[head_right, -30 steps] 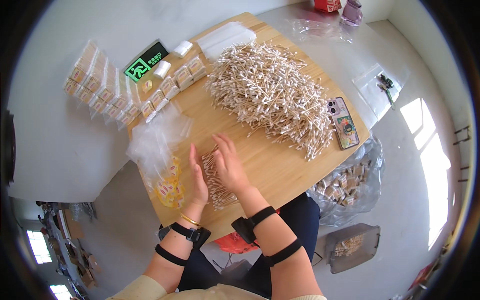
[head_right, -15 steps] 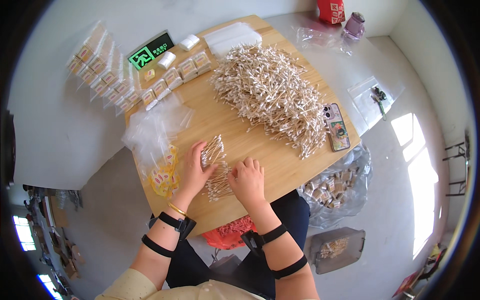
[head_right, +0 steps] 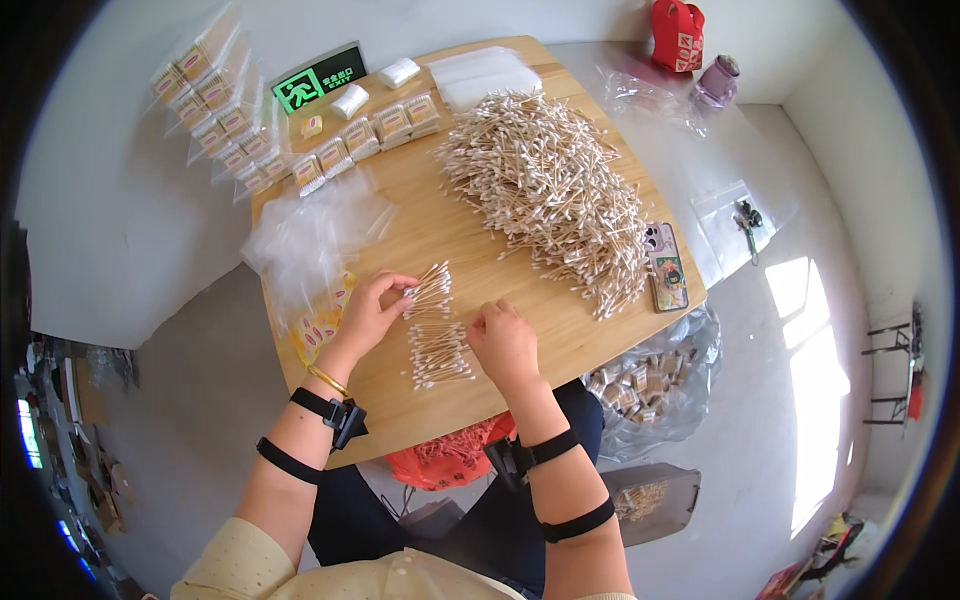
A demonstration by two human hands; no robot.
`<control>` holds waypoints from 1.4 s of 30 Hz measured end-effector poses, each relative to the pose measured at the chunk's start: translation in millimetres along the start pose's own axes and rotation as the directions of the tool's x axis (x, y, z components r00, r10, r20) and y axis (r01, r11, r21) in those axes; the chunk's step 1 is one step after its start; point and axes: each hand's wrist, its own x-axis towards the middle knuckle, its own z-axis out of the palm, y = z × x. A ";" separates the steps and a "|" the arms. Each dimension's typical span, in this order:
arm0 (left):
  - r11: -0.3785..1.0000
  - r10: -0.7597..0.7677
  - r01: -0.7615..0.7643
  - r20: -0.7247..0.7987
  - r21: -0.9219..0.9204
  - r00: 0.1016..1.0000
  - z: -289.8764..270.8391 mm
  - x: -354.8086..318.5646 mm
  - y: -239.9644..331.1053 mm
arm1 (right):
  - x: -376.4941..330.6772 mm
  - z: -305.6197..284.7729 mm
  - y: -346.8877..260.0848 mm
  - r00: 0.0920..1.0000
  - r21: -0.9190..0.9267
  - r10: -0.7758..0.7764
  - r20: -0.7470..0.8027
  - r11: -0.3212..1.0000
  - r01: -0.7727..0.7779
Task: The person sits at a wooden table and organizes a large pile of cotton swabs into neat rows. They then pick up small plastic packets, place a bundle of swabs inside each packet, and seal them. The finished packets are stacked on the table.
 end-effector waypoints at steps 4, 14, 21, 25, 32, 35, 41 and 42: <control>0.998 0.065 -0.061 -0.256 0.022 0.964 4.0 -26.4 14.1 | 6.7 -6.5 -24.2 0.949 -0.154 -0.312 -0.042 0.941 0.303; 0.875 0.142 -0.203 0.166 0.441 0.976 57.8 -142.3 68.4 | -28.4 -2.6 2.0 0.941 0.044 -0.191 -0.281 0.976 0.212; 0.781 0.058 -0.143 0.157 0.608 0.986 85.3 -123.2 68.5 | -50.3 14.1 19.5 0.905 0.055 -0.121 -0.407 0.986 0.156; 0.740 0.043 -0.185 0.228 0.646 0.973 83.3 -145.7 68.4 | -51.6 20.0 20.9 0.908 0.018 -0.130 -0.399 0.989 0.149; 0.700 -0.013 -0.109 0.165 0.705 0.986 85.1 -134.7 69.2 | -53.4 17.8 18.6 0.899 0.016 -0.166 -0.405 0.982 0.189; 0.708 -0.010 -0.084 0.129 0.701 0.992 82.3 -122.6 67.5 | -53.2 17.3 18.8 0.901 0.069 -0.156 -0.404 0.977 0.200; 0.780 0.026 -0.078 0.093 0.621 0.995 71.3 -130.5 69.6 | -54.6 -3.2 23.6 0.902 0.296 -0.085 -0.424 0.928 0.226; 0.787 0.029 -0.075 0.085 0.613 0.996 67.4 -134.4 69.6 | -55.4 -10.4 21.0 0.889 0.274 -0.081 -0.451 0.935 0.224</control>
